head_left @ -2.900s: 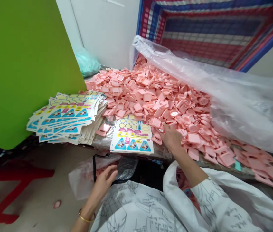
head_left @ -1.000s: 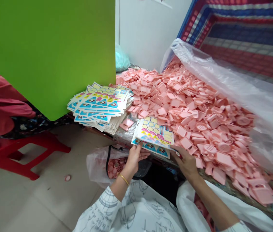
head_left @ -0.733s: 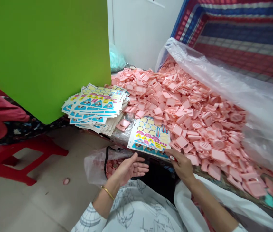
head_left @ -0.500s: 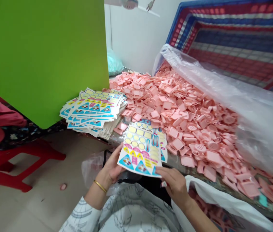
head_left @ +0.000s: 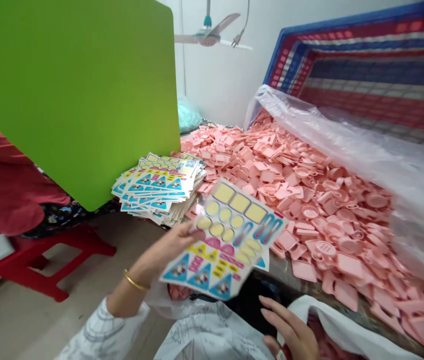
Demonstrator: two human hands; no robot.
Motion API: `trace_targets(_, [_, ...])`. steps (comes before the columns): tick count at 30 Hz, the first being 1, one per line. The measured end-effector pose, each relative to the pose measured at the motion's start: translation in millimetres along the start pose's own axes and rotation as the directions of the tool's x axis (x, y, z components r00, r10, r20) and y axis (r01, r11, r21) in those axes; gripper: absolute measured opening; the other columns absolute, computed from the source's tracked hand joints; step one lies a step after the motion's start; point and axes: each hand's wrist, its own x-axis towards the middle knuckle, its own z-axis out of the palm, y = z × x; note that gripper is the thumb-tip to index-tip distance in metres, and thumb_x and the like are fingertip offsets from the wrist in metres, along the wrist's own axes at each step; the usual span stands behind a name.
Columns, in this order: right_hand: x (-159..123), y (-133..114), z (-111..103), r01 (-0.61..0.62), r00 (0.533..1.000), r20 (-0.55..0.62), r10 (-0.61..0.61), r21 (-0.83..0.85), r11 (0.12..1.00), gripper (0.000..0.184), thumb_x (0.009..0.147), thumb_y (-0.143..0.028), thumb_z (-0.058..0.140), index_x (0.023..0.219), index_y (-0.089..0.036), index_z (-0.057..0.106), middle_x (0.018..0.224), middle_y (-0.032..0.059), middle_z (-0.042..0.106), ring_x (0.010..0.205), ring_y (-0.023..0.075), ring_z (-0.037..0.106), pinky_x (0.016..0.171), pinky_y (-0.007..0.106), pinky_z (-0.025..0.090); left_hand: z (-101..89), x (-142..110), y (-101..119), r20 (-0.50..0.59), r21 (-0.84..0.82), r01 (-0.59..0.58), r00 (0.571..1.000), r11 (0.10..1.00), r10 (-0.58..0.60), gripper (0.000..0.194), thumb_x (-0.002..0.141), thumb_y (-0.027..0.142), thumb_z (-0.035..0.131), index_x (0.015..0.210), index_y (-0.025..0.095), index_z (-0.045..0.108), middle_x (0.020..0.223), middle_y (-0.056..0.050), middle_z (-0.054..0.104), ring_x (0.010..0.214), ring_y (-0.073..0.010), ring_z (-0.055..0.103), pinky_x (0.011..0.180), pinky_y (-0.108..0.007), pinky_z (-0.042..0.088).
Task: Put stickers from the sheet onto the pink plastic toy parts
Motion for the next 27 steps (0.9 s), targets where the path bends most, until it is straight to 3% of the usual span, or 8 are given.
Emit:
trace_targets(5, [-8.4,12.3,2.8,-0.142,0.989,-0.030,0.143,0.013,0.990,0.029,0.095,-0.022,0.052,0.123,-0.020,0.059,0.110,0.0106,0.072,0.100,0.0191,0.071,0.083,0.026,0.059,-99.7,15.1,92.7,-0.327,0.226,-0.163,0.916,0.961,0.232,0.051,0.080,0.027,0.071,0.127,0.018,0.052,0.101,-0.005,0.074,0.078,-0.0220,0.072,0.076,-0.046,0.059])
trace_targets(7, [-12.6,18.2,6.9,-0.186,0.982,-0.029,0.186,0.020,0.982,0.029,0.095,-0.021,0.051,0.124,-0.020,0.059,0.109,0.0096,0.072,0.100,0.0188,0.071,0.083,0.026,0.059,-141.1,32.1,113.8,-0.471,0.371,-0.132,0.827,0.919,0.309,0.049,0.083,0.026,0.066,0.129,0.020,0.051,0.108,-0.005,0.073,0.085,-0.0247,0.072,0.081,-0.051,0.057])
trace_targets(11, [-11.1,33.8,17.5,-0.299,0.954,0.032,0.297,0.044,0.953,0.028,0.095,-0.021,0.052,0.122,-0.022,0.059,0.107,0.0076,0.072,0.096,0.0172,0.071,0.079,0.024,0.059,-207.1,71.1,123.1,-0.618,0.597,0.130,0.705,0.792,0.349,0.044,0.080,0.028,0.065,0.122,0.015,0.057,0.116,-0.012,0.070,0.105,-0.0356,0.069,0.088,-0.056,0.055])
trace_targets(14, [11.6,52.7,26.9,-0.349,0.934,0.095,0.344,0.051,0.936,0.031,0.095,-0.018,0.048,0.123,-0.022,0.060,0.112,0.0082,0.071,0.102,0.0183,0.070,0.084,0.028,0.058,-224.5,87.9,114.5,-0.657,0.718,0.302,0.592,0.627,0.467,0.058,0.073,0.035,0.073,0.122,0.010,0.057,0.129,-0.020,0.062,0.129,-0.0452,0.050,0.105,-0.064,0.041])
trace_targets(19, [82.6,85.7,48.9,-0.483,0.821,0.267,0.504,-0.145,0.863,0.050,0.088,-0.008,0.040,0.130,-0.022,0.061,0.129,0.0090,0.065,0.119,0.0219,0.060,0.097,0.038,0.051,-149.2,82.8,72.7,-0.375,0.926,0.141,0.443,0.350,0.814,0.053,0.089,0.039,0.054,0.135,0.013,0.051,0.143,-0.017,0.053,0.135,-0.0377,0.047,0.112,-0.058,0.038])
trace_targets(20, [94.7,90.3,54.5,-0.479,0.790,0.316,0.526,-0.217,0.850,0.053,0.086,-0.006,0.040,0.132,-0.020,0.061,0.134,0.0098,0.062,0.121,0.0232,0.058,0.100,0.039,0.049,-122.0,79.3,55.9,-0.323,0.938,0.036,0.463,0.346,0.825,0.047,0.091,0.038,0.051,0.133,0.016,0.054,0.138,-0.014,0.058,0.128,-0.0335,0.055,0.109,-0.054,0.043])
trace_targets(23, [112.5,96.6,71.3,-0.422,0.709,0.418,0.568,-0.393,0.817,0.053,0.089,-0.008,0.041,0.139,-0.016,0.055,0.146,0.0135,0.051,0.130,0.0270,0.051,0.106,0.044,0.041,-42.1,70.8,-10.3,-0.001,0.892,-0.329,0.685,0.311,0.728,0.037,0.095,0.037,0.049,0.127,0.023,0.060,0.129,-0.007,0.067,0.118,-0.0238,0.063,0.104,-0.044,0.050])
trace_targets(27, [94.9,88.3,83.2,-0.354,0.671,0.460,0.581,-0.489,0.797,0.051,0.095,-0.012,0.038,0.144,-0.018,0.050,0.153,0.0118,0.041,0.139,0.0280,0.041,0.112,0.050,0.031,18.6,69.9,-93.5,0.126,0.806,-0.465,0.739,0.366,0.661,0.034,0.097,0.031,0.048,0.126,0.022,0.062,0.135,-0.009,0.063,0.126,-0.0213,0.058,0.107,-0.040,0.049])
